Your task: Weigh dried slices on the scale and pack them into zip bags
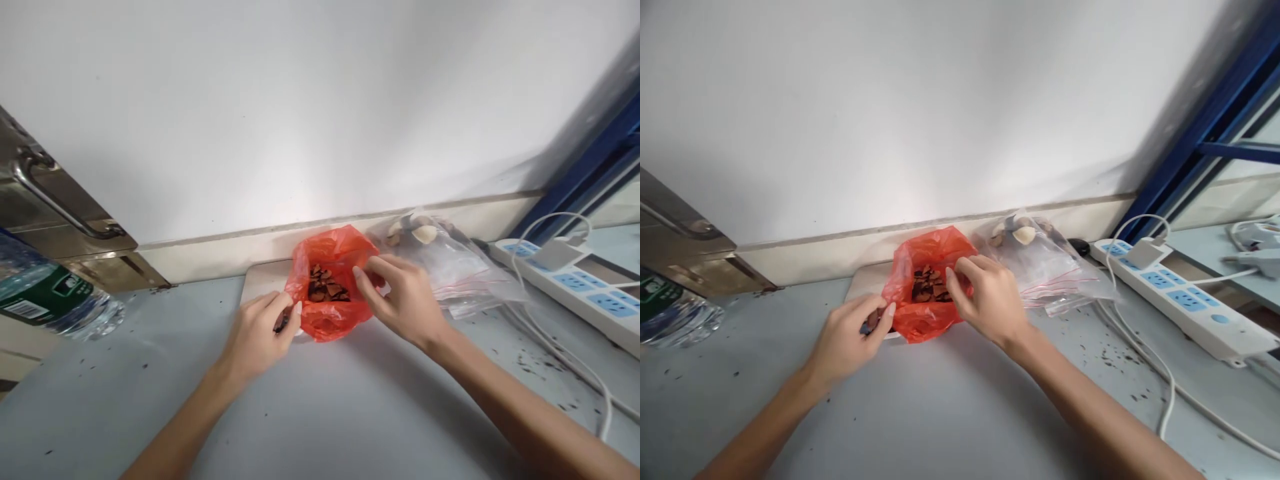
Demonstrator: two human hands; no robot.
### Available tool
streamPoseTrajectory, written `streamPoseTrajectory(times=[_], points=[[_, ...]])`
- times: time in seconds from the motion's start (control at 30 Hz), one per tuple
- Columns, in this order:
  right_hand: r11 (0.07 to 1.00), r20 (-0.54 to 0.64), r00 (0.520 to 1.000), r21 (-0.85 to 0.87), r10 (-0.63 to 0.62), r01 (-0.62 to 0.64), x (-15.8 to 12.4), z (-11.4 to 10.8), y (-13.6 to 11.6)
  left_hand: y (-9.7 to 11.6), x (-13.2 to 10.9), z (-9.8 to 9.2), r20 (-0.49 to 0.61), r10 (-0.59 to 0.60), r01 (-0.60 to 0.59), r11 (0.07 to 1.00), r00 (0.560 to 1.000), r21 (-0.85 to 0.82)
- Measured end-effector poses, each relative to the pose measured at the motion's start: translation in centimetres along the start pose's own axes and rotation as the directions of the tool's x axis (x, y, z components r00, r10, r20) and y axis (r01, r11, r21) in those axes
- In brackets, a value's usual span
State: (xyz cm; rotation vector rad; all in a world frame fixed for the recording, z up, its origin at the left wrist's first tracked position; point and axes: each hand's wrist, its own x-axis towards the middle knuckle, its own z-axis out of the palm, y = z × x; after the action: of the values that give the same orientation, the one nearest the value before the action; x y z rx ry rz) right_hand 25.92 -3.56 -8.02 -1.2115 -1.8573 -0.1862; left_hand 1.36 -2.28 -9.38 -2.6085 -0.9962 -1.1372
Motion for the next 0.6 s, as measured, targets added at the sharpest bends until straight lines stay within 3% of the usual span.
streamPoseTrajectory(times=[0.07, 0.23, 0.43, 0.6], points=[[1.000, -0.042, 0.999, -0.001, 0.019, -0.019, -0.2, 0.9, -0.7, -0.8, -1.2, -0.6, 0.084, -0.107, 0.109, 0.994, 0.991, -0.019], [0.987, -0.136, 0.979, -0.080, -0.152, 0.142, -1.9, 1.7, -0.7, -2.0, -3.2, -1.9, 0.052, -0.212, 0.215, 0.975, 0.976, -0.055], [0.937, -0.039, 0.958, -0.224, -0.282, 0.267, -3.6, 1.8, 0.5, -2.5, -4.4, -2.3, 0.107, -0.207, 0.213, 0.976, 0.972, -0.042], [0.916, 0.024, 0.940, -0.218, -0.339, 0.336, -3.4, 1.6, 0.8, -2.5, -4.6, -1.9, 0.133, -0.157, 0.162, 0.986, 0.979, -0.034]])
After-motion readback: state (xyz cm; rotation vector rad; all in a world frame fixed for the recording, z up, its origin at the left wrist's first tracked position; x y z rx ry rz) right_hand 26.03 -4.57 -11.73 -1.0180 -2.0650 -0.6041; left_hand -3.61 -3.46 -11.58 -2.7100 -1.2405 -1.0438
